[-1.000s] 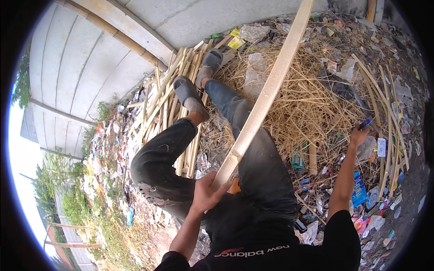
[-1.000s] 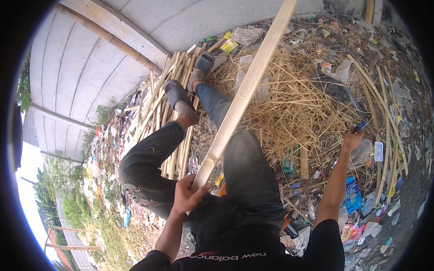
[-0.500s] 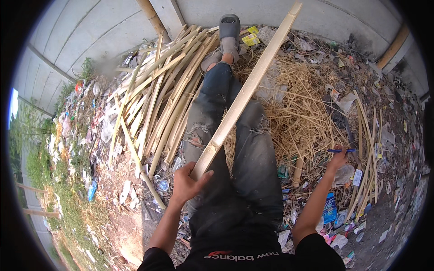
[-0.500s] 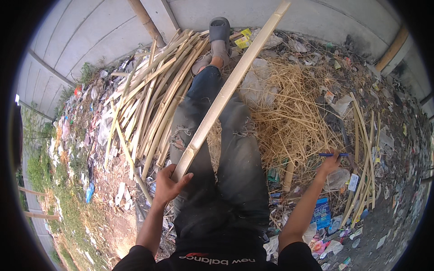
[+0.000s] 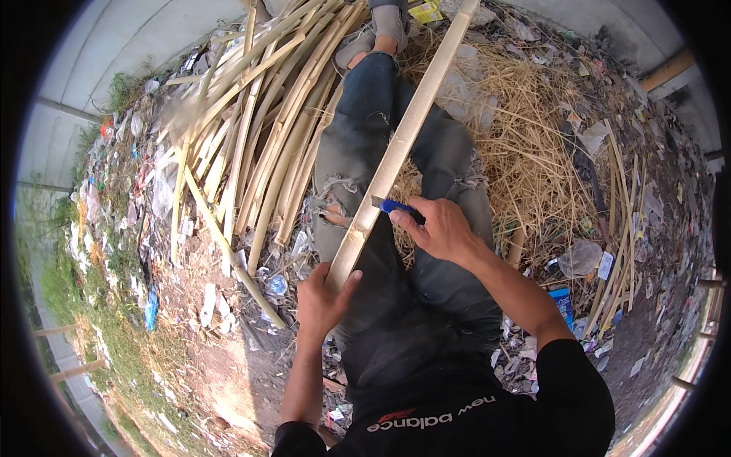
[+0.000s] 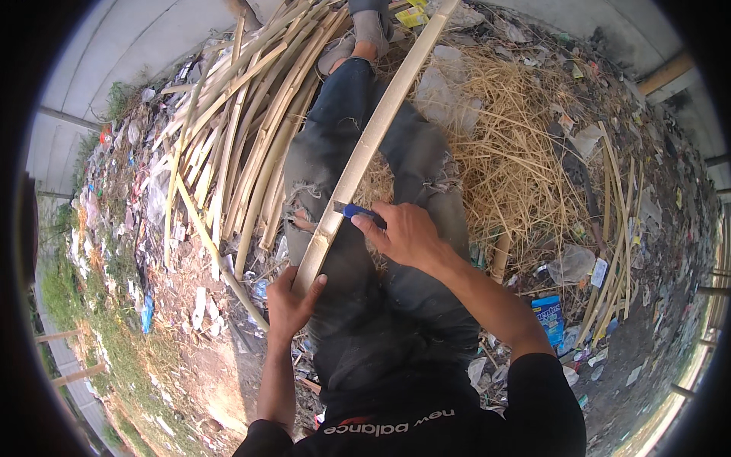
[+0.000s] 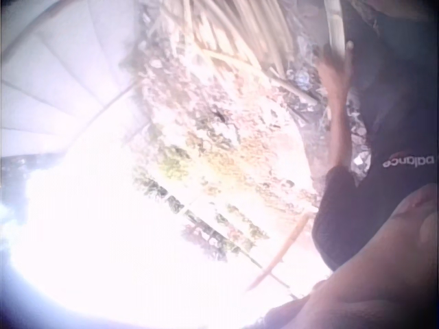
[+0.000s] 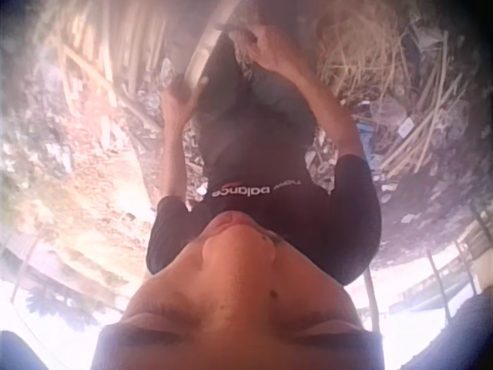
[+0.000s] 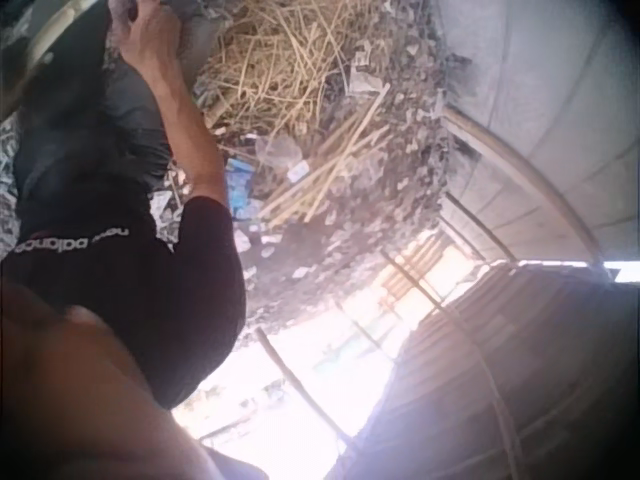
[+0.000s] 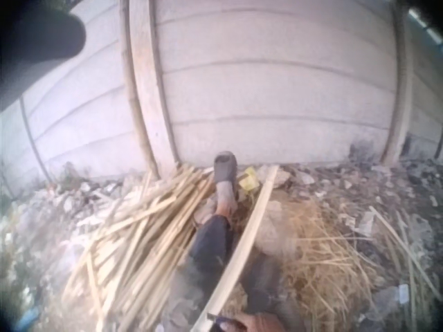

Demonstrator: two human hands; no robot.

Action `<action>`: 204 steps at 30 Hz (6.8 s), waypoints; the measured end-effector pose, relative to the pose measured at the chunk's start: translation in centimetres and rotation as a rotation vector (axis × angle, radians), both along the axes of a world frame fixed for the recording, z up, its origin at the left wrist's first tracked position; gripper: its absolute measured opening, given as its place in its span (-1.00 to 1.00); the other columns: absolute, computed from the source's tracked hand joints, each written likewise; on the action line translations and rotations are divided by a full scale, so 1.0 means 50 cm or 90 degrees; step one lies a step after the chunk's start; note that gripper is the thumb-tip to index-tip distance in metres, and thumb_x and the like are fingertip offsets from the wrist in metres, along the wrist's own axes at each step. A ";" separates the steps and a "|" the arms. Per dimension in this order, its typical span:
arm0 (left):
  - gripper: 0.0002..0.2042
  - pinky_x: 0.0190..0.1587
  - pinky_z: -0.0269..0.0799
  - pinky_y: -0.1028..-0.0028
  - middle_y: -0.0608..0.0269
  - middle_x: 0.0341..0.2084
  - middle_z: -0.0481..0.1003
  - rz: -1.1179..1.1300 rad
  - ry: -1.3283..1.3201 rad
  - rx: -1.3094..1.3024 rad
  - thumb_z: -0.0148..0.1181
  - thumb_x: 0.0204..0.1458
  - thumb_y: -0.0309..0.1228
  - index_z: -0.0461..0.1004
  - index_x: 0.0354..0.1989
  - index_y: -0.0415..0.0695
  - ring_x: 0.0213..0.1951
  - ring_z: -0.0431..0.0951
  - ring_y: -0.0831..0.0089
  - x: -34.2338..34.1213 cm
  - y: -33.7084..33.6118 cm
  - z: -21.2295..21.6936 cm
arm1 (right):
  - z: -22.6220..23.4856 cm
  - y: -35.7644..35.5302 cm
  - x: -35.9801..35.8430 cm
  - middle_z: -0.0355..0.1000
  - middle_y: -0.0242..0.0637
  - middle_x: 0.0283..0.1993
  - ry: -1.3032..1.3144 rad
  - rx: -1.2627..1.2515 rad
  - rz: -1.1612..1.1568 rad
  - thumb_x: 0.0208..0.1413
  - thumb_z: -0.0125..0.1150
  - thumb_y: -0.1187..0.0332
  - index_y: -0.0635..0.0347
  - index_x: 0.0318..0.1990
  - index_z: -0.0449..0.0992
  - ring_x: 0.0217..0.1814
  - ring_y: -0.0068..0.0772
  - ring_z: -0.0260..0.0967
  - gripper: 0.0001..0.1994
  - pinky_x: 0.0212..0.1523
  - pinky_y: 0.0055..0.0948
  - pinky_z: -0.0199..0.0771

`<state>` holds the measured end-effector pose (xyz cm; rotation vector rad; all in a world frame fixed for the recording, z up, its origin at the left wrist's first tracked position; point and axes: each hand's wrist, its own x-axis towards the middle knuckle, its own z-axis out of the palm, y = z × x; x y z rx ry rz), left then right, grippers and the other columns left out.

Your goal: The person sits on the ground and uses a knife to split long bamboo poles into thin strips. They hold the bamboo with one hand and use the knife to carefully separate the material, occasionally switching to a machete to split thicker sections.

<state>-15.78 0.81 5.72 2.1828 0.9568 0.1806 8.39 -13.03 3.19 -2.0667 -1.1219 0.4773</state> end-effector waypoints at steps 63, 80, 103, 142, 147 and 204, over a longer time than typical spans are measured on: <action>-0.59 -0.56 0.31 0.42 0.17 -0.74 0.41 0.062 -0.134 -0.089 0.41 0.13 -0.17 0.43 -0.52 -0.25 -0.64 0.38 0.55 -0.240 0.048 -0.134 | 0.072 -0.027 0.501 0.27 -0.17 -0.68 -0.181 -0.026 -0.355 0.33 -0.03 -0.31 0.28 -0.51 0.48 -0.59 -0.14 0.29 -0.28 -0.45 -0.15 0.24; -0.54 -0.59 0.36 0.25 0.09 -0.80 0.37 -0.041 0.053 0.069 0.43 0.06 -0.10 0.37 -0.54 -0.21 -0.72 0.47 0.24 -0.236 0.099 -0.115 | 0.005 0.154 0.178 0.52 0.21 -0.44 -0.157 -0.100 -0.081 0.38 -0.03 -0.14 0.35 -0.37 0.57 -0.28 0.36 0.53 -0.37 -0.23 0.10 0.53; -0.50 -0.58 0.29 0.29 0.17 -0.77 0.33 -0.065 0.026 0.030 0.37 0.13 0.00 0.36 -0.50 -0.21 -0.67 0.33 0.35 -0.283 0.130 -0.150 | 0.039 0.138 0.118 0.55 0.09 -0.49 -0.198 -0.077 0.004 0.30 0.10 -0.18 0.22 -0.37 0.62 -0.38 0.25 0.57 -0.44 -0.28 0.12 0.56; -0.51 -0.38 0.55 0.23 -0.08 -0.56 0.60 0.048 -0.005 0.121 0.47 0.02 0.00 0.59 -0.17 -0.23 -0.46 0.68 0.03 0.006 0.076 -0.037 | 0.010 0.079 -0.014 0.48 0.14 -0.53 -0.008 -0.054 0.106 0.37 0.04 -0.12 0.33 -0.43 0.53 -0.40 0.29 0.50 -0.40 -0.34 0.10 0.49; -0.55 -0.40 0.49 0.22 -0.05 -0.58 0.56 0.036 -0.008 0.156 0.47 0.05 -0.05 0.56 -0.24 -0.26 -0.51 0.62 0.06 -0.014 0.075 -0.054 | -0.006 0.092 -0.052 0.54 0.14 -0.48 -0.037 -0.096 0.144 0.33 0.07 -0.15 0.31 -0.39 0.59 -0.34 0.26 0.56 -0.40 -0.26 0.11 0.55; -0.66 -0.36 0.37 0.04 -0.30 -0.58 0.43 -0.104 0.072 -0.065 0.04 0.38 -0.19 0.48 -0.13 -0.31 -0.41 0.47 -0.35 -0.090 0.128 -0.010 | 0.027 0.152 -0.042 0.46 0.09 -0.63 -0.177 -0.011 0.173 0.30 0.08 -0.23 0.27 -0.49 0.57 -0.48 0.21 0.54 -0.35 -0.40 0.08 0.53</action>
